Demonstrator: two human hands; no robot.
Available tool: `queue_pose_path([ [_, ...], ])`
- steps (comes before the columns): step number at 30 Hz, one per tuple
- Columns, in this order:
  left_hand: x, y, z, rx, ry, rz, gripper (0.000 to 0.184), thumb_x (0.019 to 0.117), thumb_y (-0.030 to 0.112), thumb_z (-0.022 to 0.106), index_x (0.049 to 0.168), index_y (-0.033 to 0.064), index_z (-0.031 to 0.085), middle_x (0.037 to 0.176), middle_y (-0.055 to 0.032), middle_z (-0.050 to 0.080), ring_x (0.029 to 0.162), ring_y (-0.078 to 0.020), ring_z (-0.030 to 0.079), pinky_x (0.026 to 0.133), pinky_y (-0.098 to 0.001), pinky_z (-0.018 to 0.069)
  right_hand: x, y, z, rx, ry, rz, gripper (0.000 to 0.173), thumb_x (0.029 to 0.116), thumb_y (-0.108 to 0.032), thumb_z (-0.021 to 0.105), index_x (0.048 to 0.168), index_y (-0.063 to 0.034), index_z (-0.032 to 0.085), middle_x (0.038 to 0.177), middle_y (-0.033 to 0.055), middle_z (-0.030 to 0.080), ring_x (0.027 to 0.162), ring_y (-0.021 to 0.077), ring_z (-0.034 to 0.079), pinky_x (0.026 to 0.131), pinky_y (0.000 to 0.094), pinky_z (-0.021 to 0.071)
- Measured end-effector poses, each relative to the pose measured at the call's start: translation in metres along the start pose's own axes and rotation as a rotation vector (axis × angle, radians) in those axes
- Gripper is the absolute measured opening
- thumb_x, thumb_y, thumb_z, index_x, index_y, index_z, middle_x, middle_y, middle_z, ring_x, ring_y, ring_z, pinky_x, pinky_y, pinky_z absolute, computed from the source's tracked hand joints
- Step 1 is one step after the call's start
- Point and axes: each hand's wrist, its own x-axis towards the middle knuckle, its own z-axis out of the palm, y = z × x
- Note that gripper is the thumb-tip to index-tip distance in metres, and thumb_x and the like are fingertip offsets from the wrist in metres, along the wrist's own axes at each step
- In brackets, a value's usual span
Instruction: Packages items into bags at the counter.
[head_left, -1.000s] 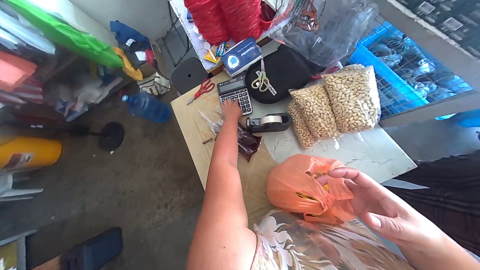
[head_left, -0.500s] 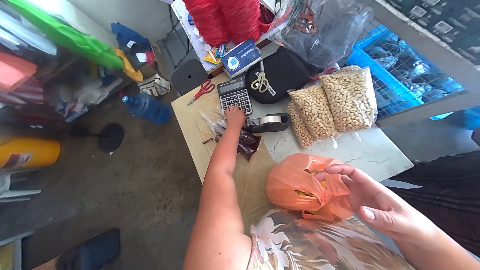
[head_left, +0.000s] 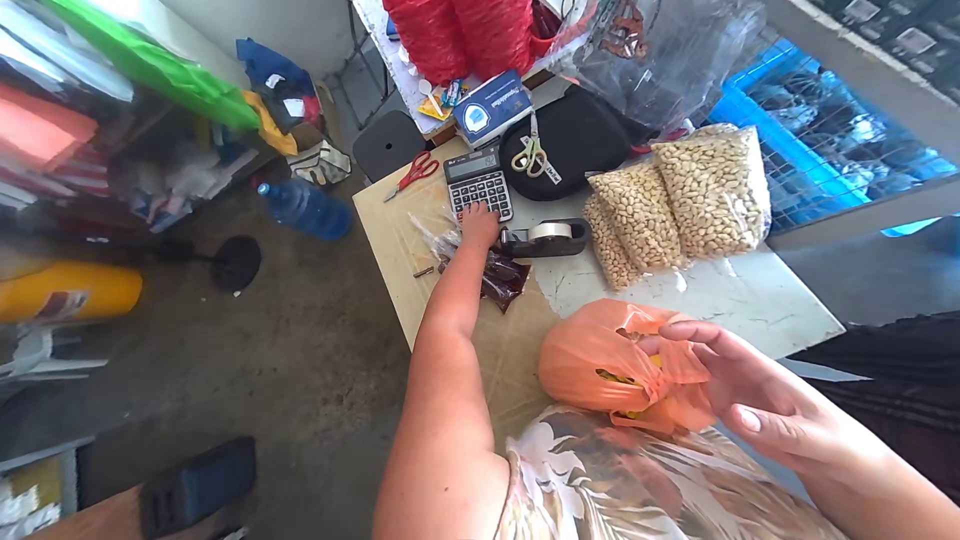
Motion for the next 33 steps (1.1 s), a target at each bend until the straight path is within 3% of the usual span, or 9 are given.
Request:
queue_pose_path([
  [8, -0.003, -0.003, 0.008, 0.009, -0.035, 0.025, 0.046, 0.103, 0.013, 0.05, 0.148, 0.0199, 0.058, 0.152, -0.0224, 0.05, 0.143, -0.0416, 0.043, 0.117, -0.0616, 0.0291, 0.002, 0.001, 0.001, 0.005, 0.011, 0.007, 0.064, 0.0923, -0.043, 0.073, 0.146, -0.0217, 0.047, 0.138, 0.0029, 0.063, 0.122, 0.015, 0.063, 0.1, 0.0291, 0.0552],
  [12, -0.004, -0.008, -0.003, -0.049, -0.062, 0.058, 0.032, 0.0992, 0.014, 0.056, 0.127, 0.0124, 0.073, 0.144, -0.0204, 0.057, 0.138, -0.0407, 0.047, 0.115, -0.0629, 0.0321, 0.003, 0.002, 0.0, 0.017, 0.002, -0.013, 0.063, 0.0927, -0.042, 0.073, 0.147, -0.0223, 0.048, 0.138, 0.0029, 0.063, 0.122, 0.0146, 0.063, 0.1, 0.0286, 0.0553],
  [16, -0.005, -0.022, -0.015, -0.198, 0.041, -0.054, 0.031, 0.0971, 0.013, 0.059, 0.123, 0.0108, 0.075, 0.137, -0.0243, 0.059, 0.133, -0.0433, 0.05, 0.11, -0.0637, 0.0364, 0.003, 0.002, -0.002, 0.001, -0.006, -0.017, 0.063, 0.0932, -0.043, 0.072, 0.147, -0.0217, 0.048, 0.138, 0.0026, 0.062, 0.123, 0.0142, 0.062, 0.1, 0.0283, 0.0548],
  [19, -0.004, -0.035, -0.02, -0.224, 0.086, -0.148, 0.037, 0.0953, 0.013, 0.061, 0.131, 0.0124, 0.071, 0.141, -0.0233, 0.057, 0.135, -0.0425, 0.049, 0.109, -0.0636, 0.037, 0.002, 0.001, -0.002, 0.003, 0.0, -0.005, 0.063, 0.0927, -0.044, 0.073, 0.146, -0.0217, 0.048, 0.139, 0.0025, 0.061, 0.123, 0.0139, 0.062, 0.1, 0.0281, 0.055],
  [22, 0.003, -0.043, -0.021, -0.187, 0.095, -0.178, 0.051, 0.0944, 0.011, 0.061, 0.145, 0.015, 0.06, 0.145, -0.0267, 0.052, 0.138, -0.0459, 0.045, 0.109, -0.0656, 0.036, 0.003, 0.001, -0.003, 0.0, 0.0, -0.001, 0.064, 0.0929, -0.044, 0.072, 0.147, -0.0217, 0.047, 0.139, 0.003, 0.061, 0.122, 0.014, 0.063, 0.099, 0.0276, 0.0554],
  [25, 0.013, -0.041, -0.017, -0.16, 0.068, -0.19, 0.056, 0.0963, 0.01, 0.059, 0.152, 0.0172, 0.053, 0.149, -0.0289, 0.048, 0.139, -0.0476, 0.043, 0.111, -0.0658, 0.0342, 0.004, 0.002, -0.003, -0.011, 0.003, 0.006, 0.064, 0.0926, -0.045, 0.072, 0.147, -0.0229, 0.047, 0.139, 0.003, 0.061, 0.123, 0.0149, 0.062, 0.1, 0.029, 0.0548],
  [33, 0.029, -0.033, -0.009, -0.061, 0.074, -0.216, 0.05, 0.0977, 0.013, 0.057, 0.147, 0.0198, 0.058, 0.151, -0.0259, 0.049, 0.14, -0.0438, 0.045, 0.114, -0.0633, 0.032, 0.005, 0.0, -0.005, 0.007, 0.006, 0.012, 0.063, 0.0931, -0.043, 0.072, 0.147, -0.0232, 0.047, 0.139, 0.0035, 0.061, 0.122, 0.0147, 0.063, 0.099, 0.0284, 0.0554],
])
